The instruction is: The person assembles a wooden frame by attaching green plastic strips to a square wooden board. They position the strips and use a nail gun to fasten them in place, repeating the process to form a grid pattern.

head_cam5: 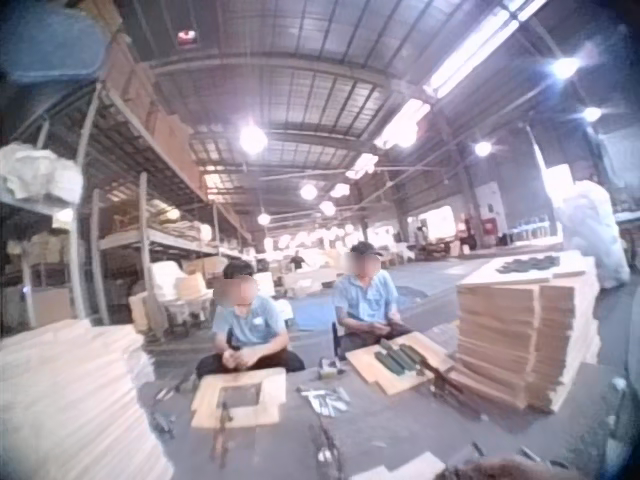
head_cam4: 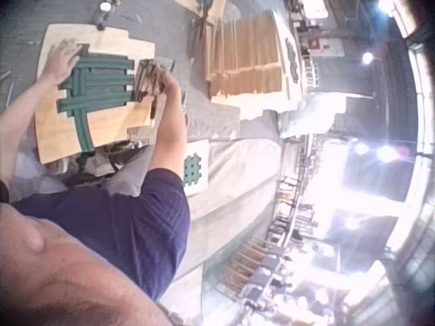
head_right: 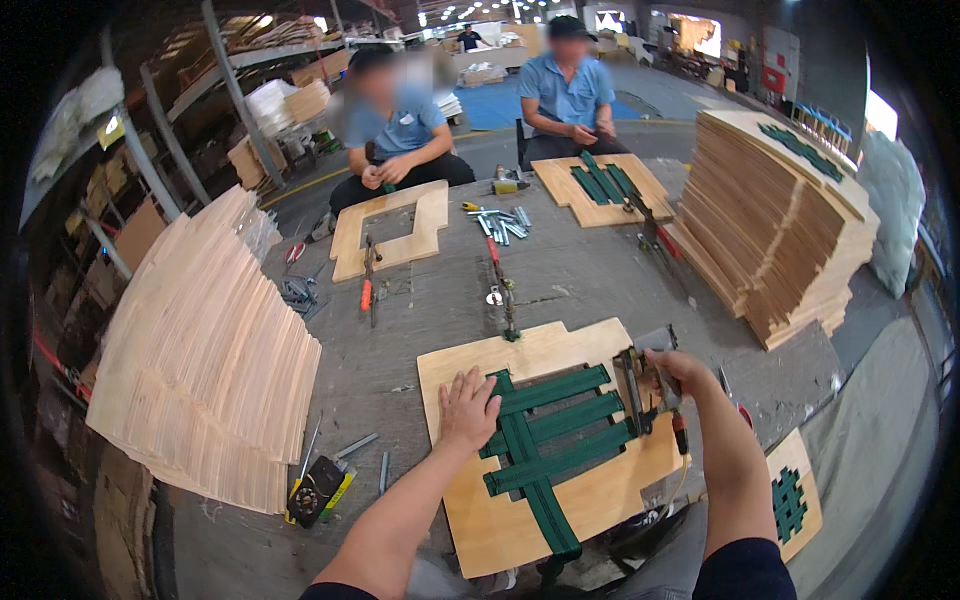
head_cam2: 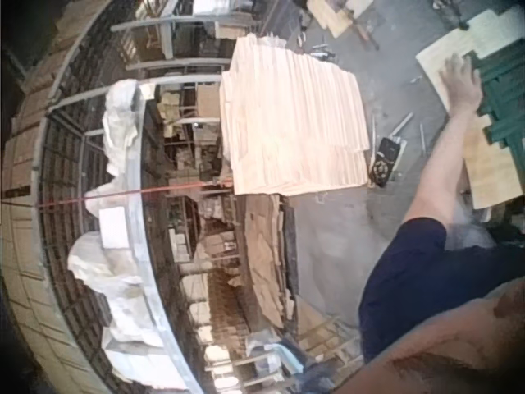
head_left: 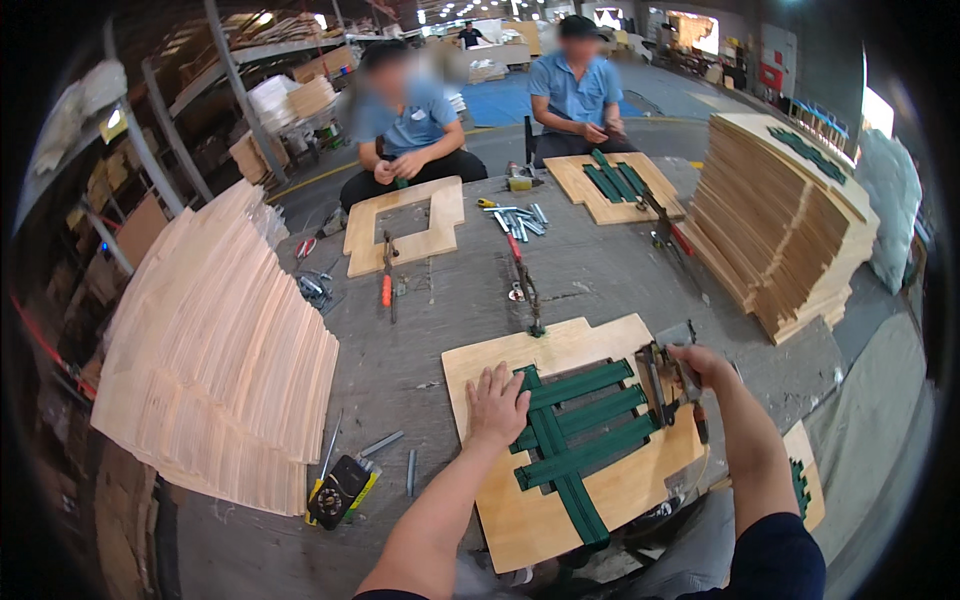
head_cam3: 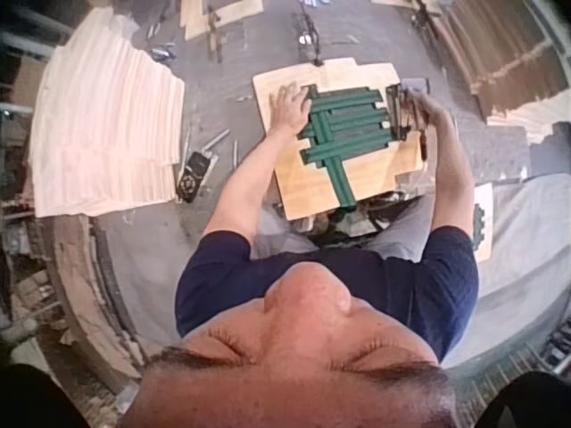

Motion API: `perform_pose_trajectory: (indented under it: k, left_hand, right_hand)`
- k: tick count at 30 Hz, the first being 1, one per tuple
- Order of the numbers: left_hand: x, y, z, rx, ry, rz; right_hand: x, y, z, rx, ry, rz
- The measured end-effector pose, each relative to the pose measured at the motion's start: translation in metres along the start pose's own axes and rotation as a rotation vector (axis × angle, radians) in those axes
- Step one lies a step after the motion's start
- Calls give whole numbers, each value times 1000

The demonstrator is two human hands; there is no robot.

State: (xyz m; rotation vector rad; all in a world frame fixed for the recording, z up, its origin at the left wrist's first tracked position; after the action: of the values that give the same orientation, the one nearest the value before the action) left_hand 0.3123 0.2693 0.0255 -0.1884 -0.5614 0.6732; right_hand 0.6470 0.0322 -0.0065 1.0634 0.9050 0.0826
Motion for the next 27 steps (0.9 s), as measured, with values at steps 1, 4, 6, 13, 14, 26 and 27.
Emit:
perform_pose_trajectory:
  k: [1,4,6,13,14,26,27]
  left_hand:
    - [-2,3,3,-6,1,4]
    - [-8,37,33,-174,-67,113]
    - [-25,42,52,-376,-138,214]
    - [-288,-76,87,-962,220,661]
    - [-324,-108,75,-1082,369,767]
    - [-323,-160,-28,-1531,401,1612]
    - [-327,-161,-31,-1487,399,1654]
  right_hand:
    - [2,6,11,-220,-149,78]
    - [-14,49,6,-740,-454,361]
    - [-43,61,7,-939,-526,549]
    - [-165,-32,44,-144,-306,610]
    - [-176,-53,45,-53,-303,580]
    - [-248,-160,-51,135,-61,460]
    - [-255,-167,-49,112,-71,433]
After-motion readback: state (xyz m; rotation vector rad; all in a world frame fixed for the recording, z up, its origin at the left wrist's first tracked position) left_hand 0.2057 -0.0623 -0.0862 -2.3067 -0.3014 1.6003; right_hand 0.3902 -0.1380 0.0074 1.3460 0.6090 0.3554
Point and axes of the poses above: each hand's wrist, its own x-axis towards the middle knuckle, its own z-axis out of the back of the hand, y = z × x, the point moved 10 cm from there along x, towards the middle knuckle, and after that the axes turned 14 degrees about -y, right-handed, at the moved point
